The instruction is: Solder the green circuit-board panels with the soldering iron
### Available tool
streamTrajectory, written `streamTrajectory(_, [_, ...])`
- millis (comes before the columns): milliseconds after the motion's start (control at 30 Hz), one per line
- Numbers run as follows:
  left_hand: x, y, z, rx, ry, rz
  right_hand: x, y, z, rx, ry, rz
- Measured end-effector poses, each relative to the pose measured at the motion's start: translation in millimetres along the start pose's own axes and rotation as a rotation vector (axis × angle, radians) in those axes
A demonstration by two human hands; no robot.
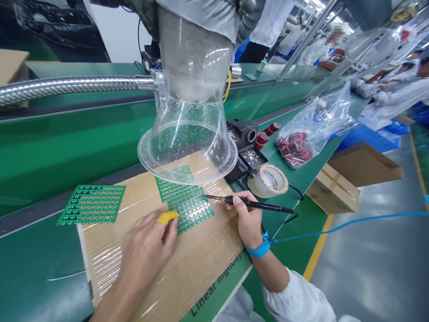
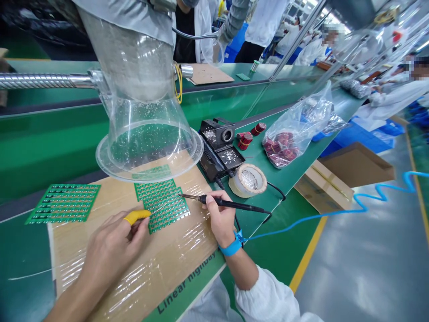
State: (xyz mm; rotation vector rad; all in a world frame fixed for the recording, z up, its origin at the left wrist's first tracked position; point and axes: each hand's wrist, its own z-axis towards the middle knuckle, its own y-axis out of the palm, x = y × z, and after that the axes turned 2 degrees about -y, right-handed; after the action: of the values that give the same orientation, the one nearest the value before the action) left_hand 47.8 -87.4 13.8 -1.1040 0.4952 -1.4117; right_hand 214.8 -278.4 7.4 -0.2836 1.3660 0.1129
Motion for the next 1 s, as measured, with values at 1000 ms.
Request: streamTrajectory(1000, [0.2, 3.8, 2.9, -0.02, 0.017, 0.074, -3.7, -1.2, -5.8, -0.228, -0.232, -0.044])
